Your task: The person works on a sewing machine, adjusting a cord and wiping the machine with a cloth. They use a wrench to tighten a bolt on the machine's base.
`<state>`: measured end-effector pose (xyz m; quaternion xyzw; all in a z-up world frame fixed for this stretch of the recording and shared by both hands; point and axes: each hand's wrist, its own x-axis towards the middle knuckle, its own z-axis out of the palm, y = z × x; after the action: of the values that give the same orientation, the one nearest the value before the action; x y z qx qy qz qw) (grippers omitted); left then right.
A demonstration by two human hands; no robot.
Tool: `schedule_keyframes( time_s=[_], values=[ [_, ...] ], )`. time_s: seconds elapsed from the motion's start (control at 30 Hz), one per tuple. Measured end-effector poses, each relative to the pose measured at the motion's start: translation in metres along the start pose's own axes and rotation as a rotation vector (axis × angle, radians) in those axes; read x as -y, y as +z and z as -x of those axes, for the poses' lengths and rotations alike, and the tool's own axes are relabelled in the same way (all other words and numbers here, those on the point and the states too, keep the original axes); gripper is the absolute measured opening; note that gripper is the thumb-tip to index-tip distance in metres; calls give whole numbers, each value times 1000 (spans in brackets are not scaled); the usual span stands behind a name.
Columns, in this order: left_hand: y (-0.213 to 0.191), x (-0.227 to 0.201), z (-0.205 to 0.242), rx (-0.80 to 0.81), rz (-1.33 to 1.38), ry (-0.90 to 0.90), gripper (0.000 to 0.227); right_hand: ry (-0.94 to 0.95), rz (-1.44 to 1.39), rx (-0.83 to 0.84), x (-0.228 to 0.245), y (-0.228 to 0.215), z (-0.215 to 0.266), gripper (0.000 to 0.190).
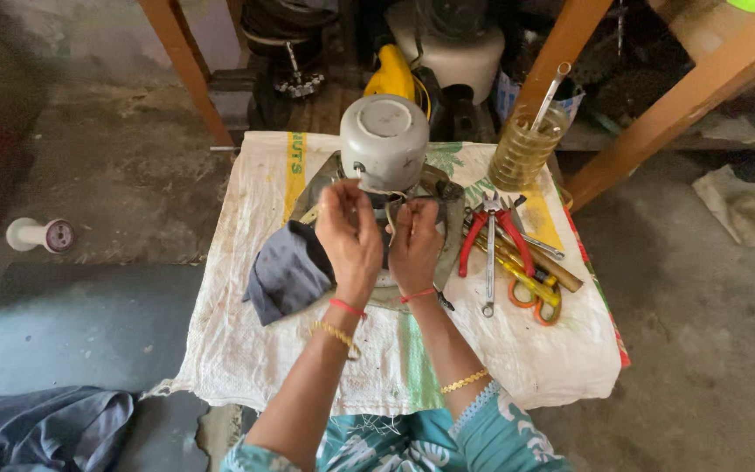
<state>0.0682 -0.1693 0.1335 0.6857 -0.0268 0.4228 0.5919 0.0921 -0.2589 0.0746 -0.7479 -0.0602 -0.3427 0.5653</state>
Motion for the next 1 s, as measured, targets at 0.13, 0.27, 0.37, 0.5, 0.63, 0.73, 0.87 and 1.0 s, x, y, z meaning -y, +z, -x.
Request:
schedule_keyframes(
  time_s=[0.13, 0.27, 0.37, 0.5, 0.63, 0.73, 0.87, 1.0],
  values=[
    [8, 29, 35, 147, 206, -343, 14, -88, 68, 5, -7, -6, 0, 24],
    [16, 50, 33, 151, 410, -355, 18, -62, -12, -20, -11, -7, 4, 25],
    [11, 64, 34, 237, 555, -390, 25, 9, -87, -15, -16, -4, 8, 23],
    [5, 73, 41, 322, 719, -445, 43, 131, -229, 5, -23, -5, 10, 21],
    [5, 71, 40, 331, 733, -467, 47, 64, -407, 23, -22, -3, 3, 19],
    [6, 74, 44, 286, 765, -474, 42, 54, -435, 64, -19, -7, 6, 18],
    [8, 81, 42, 278, 780, -529, 36, 125, -509, 145, -9, -14, 7, 22],
    [8, 86, 41, 268, 785, -591, 33, 88, -469, 189, 1, -19, 7, 29]
  ],
)
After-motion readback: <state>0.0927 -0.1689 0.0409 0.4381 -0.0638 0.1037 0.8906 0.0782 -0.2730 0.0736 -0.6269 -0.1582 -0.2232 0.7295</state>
